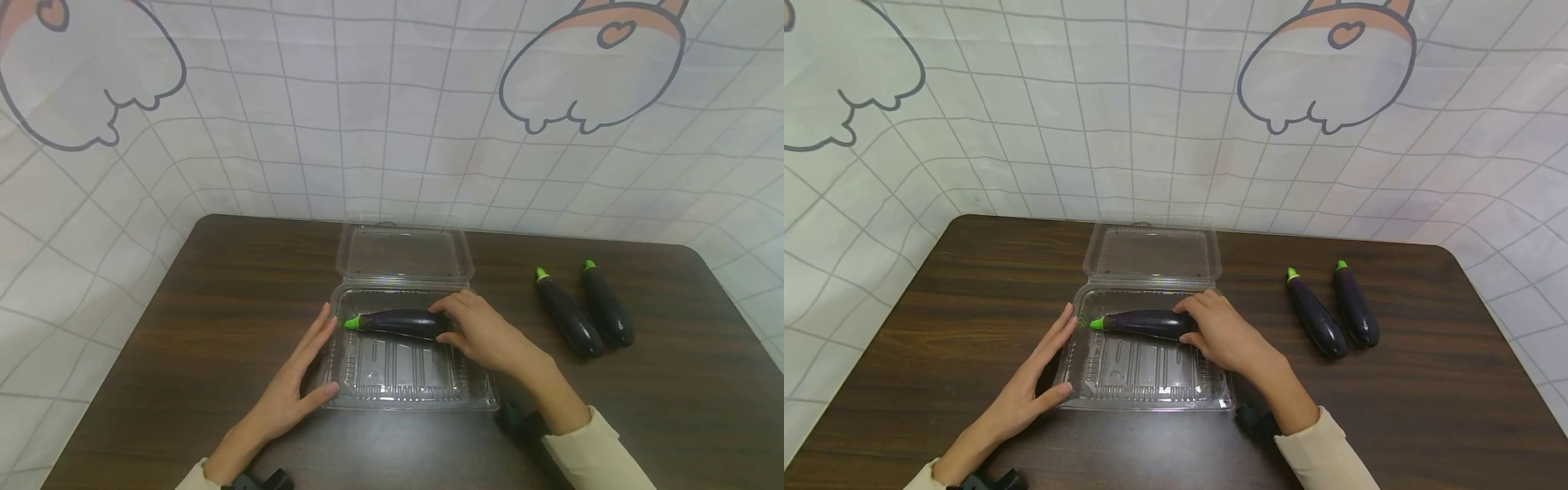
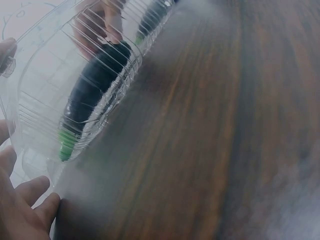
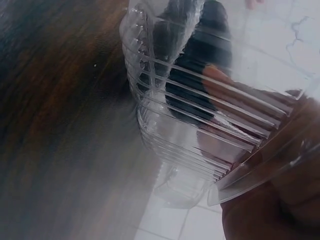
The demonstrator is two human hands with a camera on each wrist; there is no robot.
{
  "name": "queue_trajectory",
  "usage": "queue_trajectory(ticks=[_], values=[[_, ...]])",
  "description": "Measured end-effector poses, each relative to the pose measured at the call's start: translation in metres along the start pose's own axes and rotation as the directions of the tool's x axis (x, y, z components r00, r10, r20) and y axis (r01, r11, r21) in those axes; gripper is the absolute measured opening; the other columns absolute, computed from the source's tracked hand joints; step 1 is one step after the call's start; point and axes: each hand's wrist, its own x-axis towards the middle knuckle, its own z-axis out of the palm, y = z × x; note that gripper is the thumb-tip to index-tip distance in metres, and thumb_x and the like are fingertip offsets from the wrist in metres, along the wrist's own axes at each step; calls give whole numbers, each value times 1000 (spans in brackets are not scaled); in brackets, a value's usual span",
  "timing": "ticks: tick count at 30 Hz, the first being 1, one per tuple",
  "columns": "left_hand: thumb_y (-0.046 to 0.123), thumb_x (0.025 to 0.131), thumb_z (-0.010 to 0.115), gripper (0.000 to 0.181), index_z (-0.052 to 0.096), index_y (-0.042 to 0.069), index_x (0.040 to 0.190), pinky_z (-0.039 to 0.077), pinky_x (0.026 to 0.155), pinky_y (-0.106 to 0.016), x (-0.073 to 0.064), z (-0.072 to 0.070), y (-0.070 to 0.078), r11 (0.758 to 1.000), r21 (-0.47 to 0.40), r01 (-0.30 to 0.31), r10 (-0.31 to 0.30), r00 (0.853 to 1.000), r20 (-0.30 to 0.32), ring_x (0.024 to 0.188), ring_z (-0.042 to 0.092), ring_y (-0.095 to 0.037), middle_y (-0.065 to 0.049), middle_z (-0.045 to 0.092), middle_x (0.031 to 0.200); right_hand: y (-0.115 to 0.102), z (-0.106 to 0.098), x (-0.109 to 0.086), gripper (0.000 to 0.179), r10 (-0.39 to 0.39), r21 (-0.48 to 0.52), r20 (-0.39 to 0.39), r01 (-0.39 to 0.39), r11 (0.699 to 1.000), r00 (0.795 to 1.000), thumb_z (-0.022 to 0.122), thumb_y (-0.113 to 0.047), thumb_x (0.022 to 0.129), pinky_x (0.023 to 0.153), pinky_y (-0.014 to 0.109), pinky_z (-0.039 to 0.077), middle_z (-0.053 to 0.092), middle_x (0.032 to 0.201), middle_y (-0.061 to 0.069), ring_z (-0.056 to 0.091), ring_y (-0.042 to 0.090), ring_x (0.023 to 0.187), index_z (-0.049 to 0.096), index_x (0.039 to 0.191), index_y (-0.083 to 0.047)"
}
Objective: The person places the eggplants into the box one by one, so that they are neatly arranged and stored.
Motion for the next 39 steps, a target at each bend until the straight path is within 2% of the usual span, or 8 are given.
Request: queue_trajectory(ticks=[14, 26, 29, 32, 39], values=[[12, 84, 66, 81, 23, 8, 152, 16, 100, -70, 0, 1, -2, 1000, 10, 15, -15, 1000, -4, 145, 8, -30, -8, 5, 160, 3, 3, 2, 41, -12, -23, 5, 12, 1000, 1000, 78, -14, 80, 94, 40, 44, 60, 112, 7, 53, 23, 107, 62, 117, -4], [12, 83, 66, 81, 23, 7, 152, 17, 101, -69, 1, 2, -3, 1000, 20, 16, -16, 1000, 2, 145, 9, -30, -8, 6, 160, 4, -2, -4, 39, -6, 54, -65, 9, 999, 998, 75, -14, 84, 97, 39, 43, 58, 120, 4, 52, 22, 116, 62, 120, -8], [13, 84, 67, 81, 23, 9, 152, 17, 101, -69, 1, 2, -3, 1000, 20, 13, -13, 1000, 0, 144, 9, -30, -8, 6, 160, 4, -6, -6, 38, -9, 77, -107, 18, 997, 994, 74, -14, 84, 97, 40, 43, 58, 122, 3, 52, 21, 117, 63, 120, -9], [12, 83, 67, 82, 24, 8, 152, 17, 100, -70, 1, 1, -3, 1000, 23, 6, -6, 1000, -2, 144, 10, -30, -8, 6, 160, 4, -8, -10, 38, -23, 91, -185, 40, 995, 982, 75, -12, 83, 93, 40, 45, 58, 122, 3, 53, 20, 113, 63, 119, -10], [11, 83, 67, 82, 23, 8, 152, 17, 101, -69, 2, -1, -4, 1000, 29, 5, -5, 1000, -5, 144, 10, -30, -8, 6, 160, 11, -8, -25, 41, -32, 103, -369, 75, 992, 929, 78, -6, 78, 77, 37, 52, 60, 118, 1, 58, 16, 102, 64, 116, -10]])
